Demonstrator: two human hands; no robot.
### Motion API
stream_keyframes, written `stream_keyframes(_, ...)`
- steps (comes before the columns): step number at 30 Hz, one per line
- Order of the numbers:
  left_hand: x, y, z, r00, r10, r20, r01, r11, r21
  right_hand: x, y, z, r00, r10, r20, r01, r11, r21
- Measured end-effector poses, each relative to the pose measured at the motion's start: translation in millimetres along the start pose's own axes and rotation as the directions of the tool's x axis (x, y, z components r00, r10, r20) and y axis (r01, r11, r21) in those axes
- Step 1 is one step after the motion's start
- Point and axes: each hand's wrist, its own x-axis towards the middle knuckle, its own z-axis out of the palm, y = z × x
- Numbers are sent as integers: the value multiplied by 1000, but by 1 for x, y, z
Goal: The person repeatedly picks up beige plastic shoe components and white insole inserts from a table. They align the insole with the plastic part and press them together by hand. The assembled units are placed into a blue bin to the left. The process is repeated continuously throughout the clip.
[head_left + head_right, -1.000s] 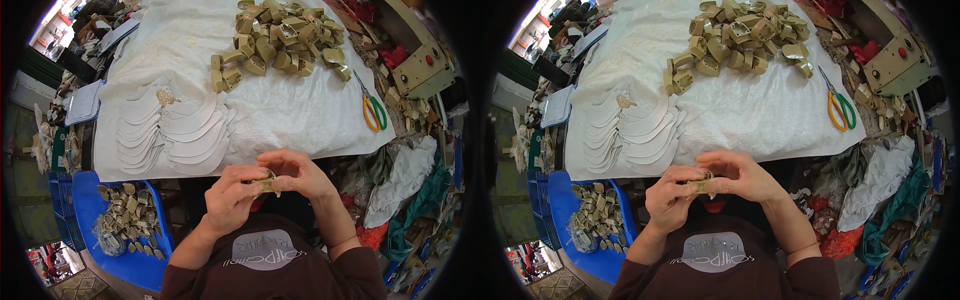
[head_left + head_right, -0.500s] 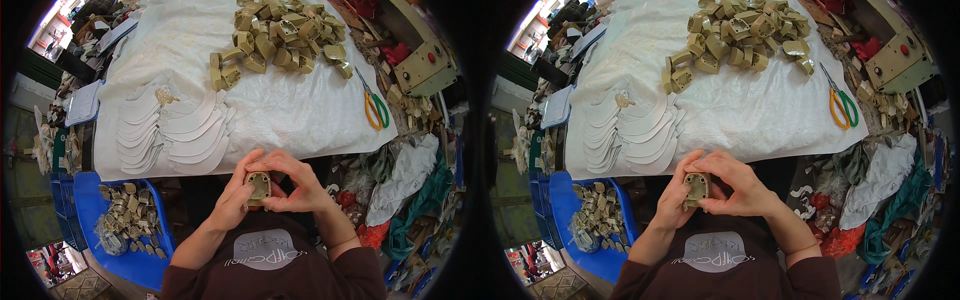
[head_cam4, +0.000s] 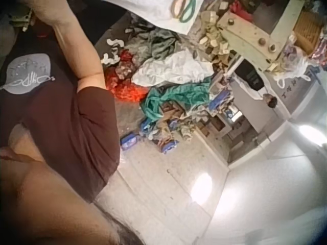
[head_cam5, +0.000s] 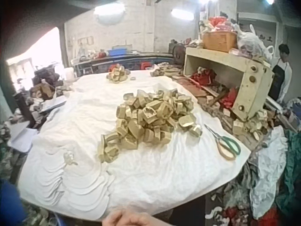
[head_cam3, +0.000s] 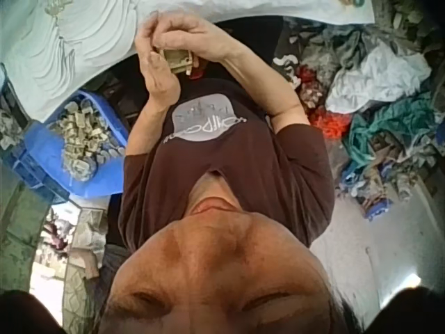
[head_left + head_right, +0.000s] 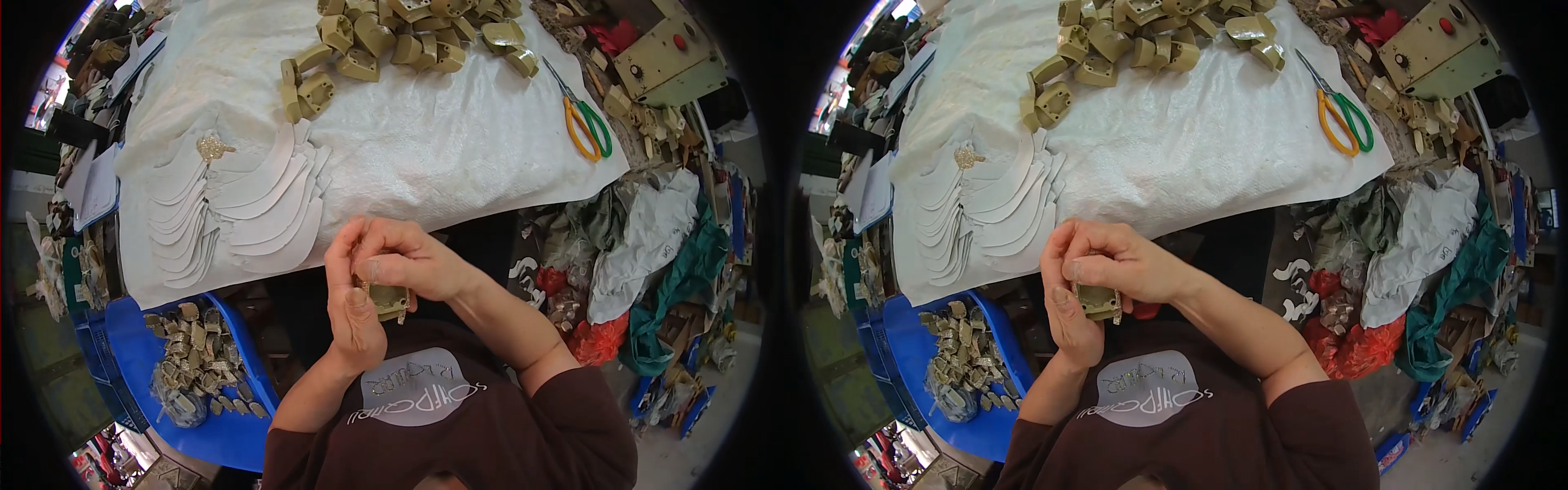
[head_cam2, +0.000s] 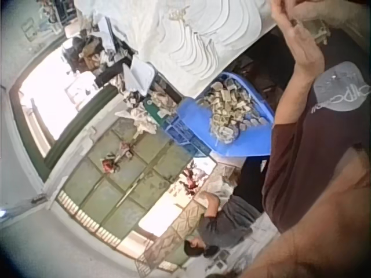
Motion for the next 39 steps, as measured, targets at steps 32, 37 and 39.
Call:
stream_keyframes(32, 14, -4, -27, 992, 39, 121, -85, 913, 399, -5, 2, -3, 864, -483, -145, 284, 703, -652)
stream_keyframes(37, 12, 15, -33, 993, -116, -4, 113, 958, 262, -4, 1, -15, 973, 20, -230, -16, 1000, 16)
stream_keyframes(39, 10, 11, -41, 997, 9, 79, -49, 849, 525, -2, 2, -24, 970, 144, -193, -159, 985, -62)
